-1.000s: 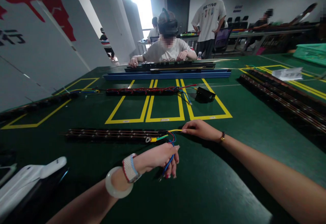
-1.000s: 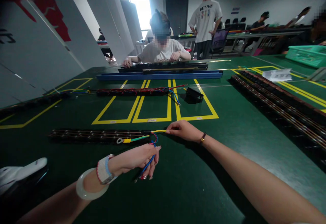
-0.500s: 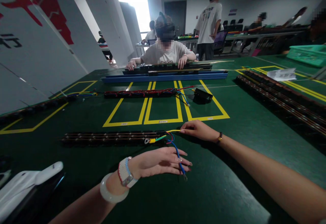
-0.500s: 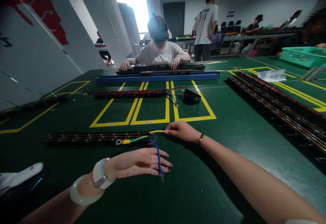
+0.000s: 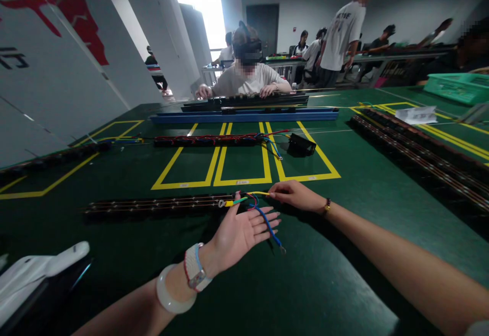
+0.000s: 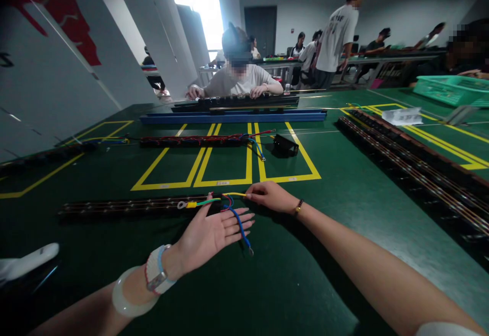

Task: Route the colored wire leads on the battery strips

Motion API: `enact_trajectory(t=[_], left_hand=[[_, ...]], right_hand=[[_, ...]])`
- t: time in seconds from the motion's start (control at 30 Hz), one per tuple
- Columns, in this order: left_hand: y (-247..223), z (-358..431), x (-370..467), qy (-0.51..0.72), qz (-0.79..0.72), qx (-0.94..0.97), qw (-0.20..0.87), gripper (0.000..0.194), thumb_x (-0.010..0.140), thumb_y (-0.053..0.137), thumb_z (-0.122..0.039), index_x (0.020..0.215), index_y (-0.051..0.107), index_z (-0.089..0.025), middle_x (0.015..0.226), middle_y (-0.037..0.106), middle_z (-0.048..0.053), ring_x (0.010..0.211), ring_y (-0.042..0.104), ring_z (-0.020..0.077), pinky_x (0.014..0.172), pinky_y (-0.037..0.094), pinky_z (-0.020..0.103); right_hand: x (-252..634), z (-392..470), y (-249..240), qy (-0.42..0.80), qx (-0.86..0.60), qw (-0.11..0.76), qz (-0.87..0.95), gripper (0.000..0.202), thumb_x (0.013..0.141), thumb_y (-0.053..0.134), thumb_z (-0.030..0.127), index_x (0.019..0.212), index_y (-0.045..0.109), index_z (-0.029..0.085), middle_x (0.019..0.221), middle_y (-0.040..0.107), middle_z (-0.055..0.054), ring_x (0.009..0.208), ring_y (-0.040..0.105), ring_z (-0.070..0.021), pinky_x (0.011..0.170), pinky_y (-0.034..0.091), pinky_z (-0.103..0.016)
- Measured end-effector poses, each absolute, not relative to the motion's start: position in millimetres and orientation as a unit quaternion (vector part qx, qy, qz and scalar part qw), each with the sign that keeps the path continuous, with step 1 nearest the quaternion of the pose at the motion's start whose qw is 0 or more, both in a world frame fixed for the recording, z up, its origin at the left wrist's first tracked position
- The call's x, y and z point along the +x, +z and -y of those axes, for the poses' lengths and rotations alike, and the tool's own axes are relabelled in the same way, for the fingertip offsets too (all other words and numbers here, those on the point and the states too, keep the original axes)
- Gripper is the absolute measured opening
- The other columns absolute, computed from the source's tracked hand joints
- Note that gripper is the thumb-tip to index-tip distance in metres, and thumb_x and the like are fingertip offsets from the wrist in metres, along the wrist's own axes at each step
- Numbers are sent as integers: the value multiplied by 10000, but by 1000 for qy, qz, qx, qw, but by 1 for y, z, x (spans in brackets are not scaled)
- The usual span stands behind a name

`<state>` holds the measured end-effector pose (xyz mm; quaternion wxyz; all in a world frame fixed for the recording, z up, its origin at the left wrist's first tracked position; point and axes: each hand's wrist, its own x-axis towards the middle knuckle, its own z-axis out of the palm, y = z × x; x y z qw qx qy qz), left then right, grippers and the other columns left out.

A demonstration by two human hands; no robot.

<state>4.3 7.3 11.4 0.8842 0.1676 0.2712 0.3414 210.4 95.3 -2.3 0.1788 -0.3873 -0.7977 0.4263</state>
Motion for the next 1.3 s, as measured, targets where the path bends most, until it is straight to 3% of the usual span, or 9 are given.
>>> enact_trajectory(t=[0.23, 0.53, 0.63, 0.73, 0.83, 1.03, 1.17, 1.3], left_hand=[[7, -10, 8, 316, -273, 183, 890, 640, 898, 376, -479, 1302, 360, 18, 1315, 440, 264, 1223, 463, 259, 1082, 284, 401], [22, -3, 17, 332, -415, 216, 819, 322, 912, 419, -306, 1056, 527, -39, 1077, 608, 214, 955, 629, 218, 918, 458, 383], [23, -2, 17, 337, -416, 215, 817, 266, 910, 423, -269, 1054, 512, -64, 1026, 626, 179, 907, 641, 198, 901, 468, 380], [20, -2, 16, 335, -416, 214, 818, 230, 881, 491, -268, 1016, 507, -83, 993, 628, 152, 896, 641, 193, 896, 473, 374], [19, 0, 18, 339, -416, 230, 812, 218, 869, 514, -286, 969, 508, -92, 958, 626, 136, 871, 641, 188, 872, 484, 372], [19, 3, 20, 354, -410, 246, 804, 230, 897, 457, -295, 1033, 496, -113, 992, 613, 122, 909, 621, 180, 891, 466, 388], [13, 5, 18, 368, -372, 257, 812, 308, 883, 487, -330, 1137, 491, -157, 1076, 589, 101, 1006, 578, 177, 947, 426, 386], [18, 10, 22, 373, -412, 251, 793, 282, 891, 472, -325, 1087, 517, -127, 1092, 591, 111, 1026, 560, 174, 975, 396, 365]], right_hand=[[206, -87, 2, 466, -381, 154, 784, 309, 863, 493, 418, 900, 591, 128, 723, 605, -17, 578, 510, -83, 541, 382, -204], [201, -75, 30, 560, -360, 45, 745, 411, 882, 418, 527, 835, 546, 139, 662, 582, -14, 568, 522, -94, 535, 407, -220], [201, -70, 39, 562, -391, 3, 729, 513, 847, 404, 619, 779, 567, 138, 646, 596, -23, 551, 526, -94, 524, 405, -220], [202, -65, 39, 554, -398, -35, 731, 493, 766, 528, 631, 732, 583, 143, 637, 610, -15, 515, 510, -84, 477, 378, -206], [200, -60, 37, 574, -397, -38, 715, 462, 727, 592, 608, 716, 582, 146, 633, 622, -12, 486, 509, -79, 464, 387, -204], [194, -51, 39, 619, -386, -27, 683, 468, 767, 546, 607, 751, 584, 141, 622, 629, -20, 470, 539, -87, 494, 455, -221], [193, -46, 43, 594, -382, -4, 708, 407, 802, 548, 542, 780, 597, 139, 677, 642, -25, 520, 567, -93, 515, 469, -217], [193, -43, 44, 538, -375, 22, 754, 306, 860, 501, 426, 841, 610, 140, 710, 655, -34, 584, 610, -117, 516, 464, -208]])
